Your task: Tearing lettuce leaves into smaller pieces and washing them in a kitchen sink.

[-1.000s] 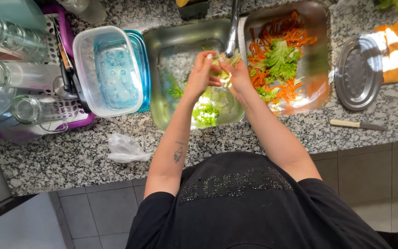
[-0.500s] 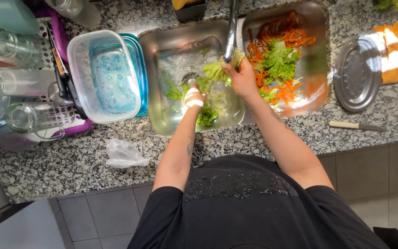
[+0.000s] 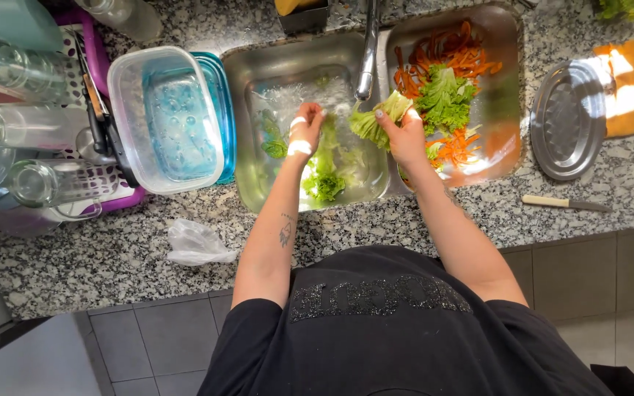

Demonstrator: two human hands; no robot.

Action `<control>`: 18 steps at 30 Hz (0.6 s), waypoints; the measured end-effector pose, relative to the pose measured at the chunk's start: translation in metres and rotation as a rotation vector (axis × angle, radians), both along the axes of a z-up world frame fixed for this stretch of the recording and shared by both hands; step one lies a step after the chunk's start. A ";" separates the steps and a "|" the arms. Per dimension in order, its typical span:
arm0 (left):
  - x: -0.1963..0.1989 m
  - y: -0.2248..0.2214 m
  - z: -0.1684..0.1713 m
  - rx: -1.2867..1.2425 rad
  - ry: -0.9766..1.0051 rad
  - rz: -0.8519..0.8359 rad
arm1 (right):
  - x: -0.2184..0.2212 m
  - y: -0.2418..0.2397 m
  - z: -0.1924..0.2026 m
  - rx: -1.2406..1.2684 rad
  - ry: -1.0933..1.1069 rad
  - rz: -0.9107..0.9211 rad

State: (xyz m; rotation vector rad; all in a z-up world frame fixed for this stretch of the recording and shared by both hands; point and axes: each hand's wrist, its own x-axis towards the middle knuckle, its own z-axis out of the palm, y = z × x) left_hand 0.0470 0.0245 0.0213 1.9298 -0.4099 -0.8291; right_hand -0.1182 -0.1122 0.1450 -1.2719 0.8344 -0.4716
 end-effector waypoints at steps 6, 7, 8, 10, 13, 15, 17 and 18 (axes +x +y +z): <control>-0.007 -0.010 0.125 -0.505 0.027 0.042 | 0.000 0.019 -0.040 0.156 0.107 0.125; -0.013 -0.010 0.133 -0.507 0.025 0.041 | 0.008 0.024 -0.026 0.154 0.104 0.125; -0.018 -0.010 0.140 -0.484 -0.072 -0.073 | 0.016 0.029 -0.011 0.413 -0.010 0.099; -0.034 -0.007 0.135 -0.458 -0.169 -0.181 | 0.025 0.030 -0.002 0.672 -0.125 0.076; -0.056 0.005 0.126 -0.384 -0.576 -0.455 | 0.034 0.026 0.002 0.703 -0.141 -0.045; -0.068 0.021 0.151 -0.299 -0.439 -0.424 | 0.041 0.035 0.032 0.597 -0.083 -0.090; -0.066 0.023 0.140 -0.260 -0.397 -0.232 | 0.040 0.018 -0.015 0.614 -0.164 -0.122; -0.066 0.024 0.135 -0.220 -0.354 -0.039 | 0.040 0.009 -0.039 0.629 -0.245 -0.153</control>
